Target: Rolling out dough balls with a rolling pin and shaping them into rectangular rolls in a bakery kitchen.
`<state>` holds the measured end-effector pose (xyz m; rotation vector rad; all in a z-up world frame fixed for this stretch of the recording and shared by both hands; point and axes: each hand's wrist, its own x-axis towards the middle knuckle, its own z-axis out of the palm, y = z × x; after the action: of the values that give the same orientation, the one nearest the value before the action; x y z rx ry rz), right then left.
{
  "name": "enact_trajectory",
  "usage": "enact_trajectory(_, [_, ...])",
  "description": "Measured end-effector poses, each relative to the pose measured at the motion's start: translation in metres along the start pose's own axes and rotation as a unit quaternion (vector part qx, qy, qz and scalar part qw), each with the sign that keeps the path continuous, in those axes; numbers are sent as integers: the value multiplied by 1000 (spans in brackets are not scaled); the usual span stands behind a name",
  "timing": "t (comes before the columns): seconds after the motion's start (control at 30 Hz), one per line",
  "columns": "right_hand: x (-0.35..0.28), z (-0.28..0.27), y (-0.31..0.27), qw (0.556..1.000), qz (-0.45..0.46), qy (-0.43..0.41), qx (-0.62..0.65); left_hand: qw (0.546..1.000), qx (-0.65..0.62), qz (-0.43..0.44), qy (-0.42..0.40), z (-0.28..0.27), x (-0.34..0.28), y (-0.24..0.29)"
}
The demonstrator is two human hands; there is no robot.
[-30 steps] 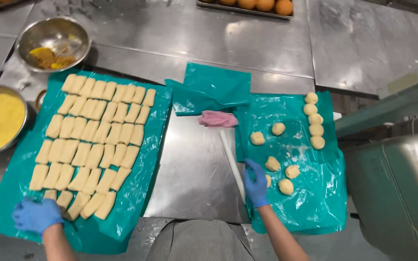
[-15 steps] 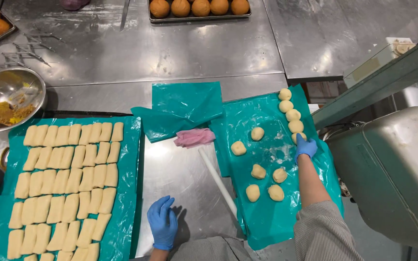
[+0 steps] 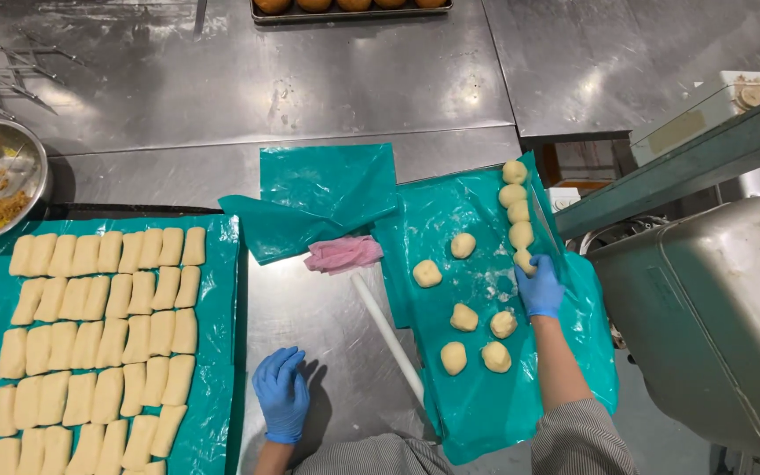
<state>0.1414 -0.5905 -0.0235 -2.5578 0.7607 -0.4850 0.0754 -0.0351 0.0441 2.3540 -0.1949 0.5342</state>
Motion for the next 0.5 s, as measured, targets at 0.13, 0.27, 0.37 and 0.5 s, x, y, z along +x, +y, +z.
enact_trajectory(0.13, [15, -9, 17, 995, 53, -22, 80, 1000, -1, 5, 0, -5, -8, -5])
enact_trajectory(0.27, [37, 24, 117, 906, 94, 10, 412, 1000, 1, -4, 13, -20, -15, -10])
enact_trajectory(0.37, [43, 30, 154, 823, 158, 90, 537, 999, 4, -16, 29, -25, -23, -18])
enact_trajectory(0.5, [-23, 10, 32, 886, 57, 49, 458, 979, -161, -123, -14, -7, -40, -36])
